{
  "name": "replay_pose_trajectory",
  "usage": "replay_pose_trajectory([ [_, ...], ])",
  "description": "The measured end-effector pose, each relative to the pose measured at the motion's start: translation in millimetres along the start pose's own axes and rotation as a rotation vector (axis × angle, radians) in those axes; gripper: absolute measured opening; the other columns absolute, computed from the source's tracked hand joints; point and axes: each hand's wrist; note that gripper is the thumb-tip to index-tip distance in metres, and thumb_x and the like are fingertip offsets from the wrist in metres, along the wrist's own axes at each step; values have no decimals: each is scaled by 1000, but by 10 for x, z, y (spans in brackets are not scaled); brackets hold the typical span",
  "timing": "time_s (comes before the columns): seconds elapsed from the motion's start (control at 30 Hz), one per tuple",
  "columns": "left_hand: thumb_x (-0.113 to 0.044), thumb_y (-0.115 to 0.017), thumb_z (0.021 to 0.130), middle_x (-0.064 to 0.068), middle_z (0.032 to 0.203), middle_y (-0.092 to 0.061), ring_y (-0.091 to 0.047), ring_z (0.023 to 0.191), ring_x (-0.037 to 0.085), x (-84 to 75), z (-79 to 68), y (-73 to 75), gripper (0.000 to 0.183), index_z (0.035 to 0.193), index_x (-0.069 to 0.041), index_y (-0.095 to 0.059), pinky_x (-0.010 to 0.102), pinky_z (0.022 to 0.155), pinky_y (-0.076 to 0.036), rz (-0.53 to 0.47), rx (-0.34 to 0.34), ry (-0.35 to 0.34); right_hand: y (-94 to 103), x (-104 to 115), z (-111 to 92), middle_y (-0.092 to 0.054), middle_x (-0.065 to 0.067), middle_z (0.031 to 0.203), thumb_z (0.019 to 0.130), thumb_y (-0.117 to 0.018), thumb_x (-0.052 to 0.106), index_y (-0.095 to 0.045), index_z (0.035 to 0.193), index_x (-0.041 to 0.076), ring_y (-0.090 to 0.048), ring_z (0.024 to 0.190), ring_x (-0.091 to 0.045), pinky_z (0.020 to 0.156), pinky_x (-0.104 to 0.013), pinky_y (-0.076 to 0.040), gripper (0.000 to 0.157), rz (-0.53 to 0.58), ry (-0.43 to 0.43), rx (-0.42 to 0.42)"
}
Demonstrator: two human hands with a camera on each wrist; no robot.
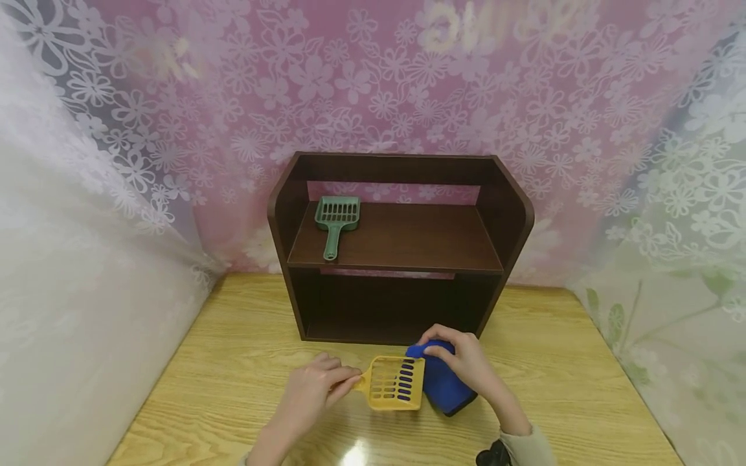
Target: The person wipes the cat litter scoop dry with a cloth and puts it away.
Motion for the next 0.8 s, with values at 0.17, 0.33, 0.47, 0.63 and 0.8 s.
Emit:
replay_pose_trajectory([
  [0.17,-34,-68,82,-21,71,-57,-41,65,-3,3,7,8,6,85,-31,-72,9,49,-34,30,4,-23,13,-4,-18,-62,21,91,88,-61,26,-62,94,35,-60,82,-1,76,-27,-51,11,-1,-24,10],
  [0.33,-34,-67,83,-18,71,-60,-46,66,0,-94,76,-83,6,84,-30,-72,13,52,-39,-6,38,-70,-88,176,82,-62,21,90,88,-61,25,-61,93,34,-58,82,1,75,-25,-50,11,-26,25,81],
  [0.47,-33,-65,85,-19,71,-60,-45,64,-2,-152,86,-149,9,83,-28,-72,11,54,-37,-65,82,-35,-155,271,136,-61,19,89,87,-63,23,-61,94,33,-56,81,1,72,-24,-50,12,-78,77,79],
  [0.63,-36,-59,89,-21,74,-61,-48,61,-8,-151,39,-202,15,86,-29,-71,8,51,-37,-151,138,63,-129,183,116,-62,19,90,87,-63,24,-61,93,34,-57,81,1,72,-27,-51,11,-92,77,49],
  [0.8,-37,-59,89,-22,81,-64,-55,67,-8,-106,-19,-204,13,87,-31,-71,12,56,-44,-179,117,145,-20,35,66,-63,18,90,88,-60,28,-61,92,35,-58,81,2,73,-25,-51,8,-68,40,41],
])
Point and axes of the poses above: each hand's wrist, its own z-axis towards the middle knuckle, its own y-axis out of the back of the hand, x = y × z
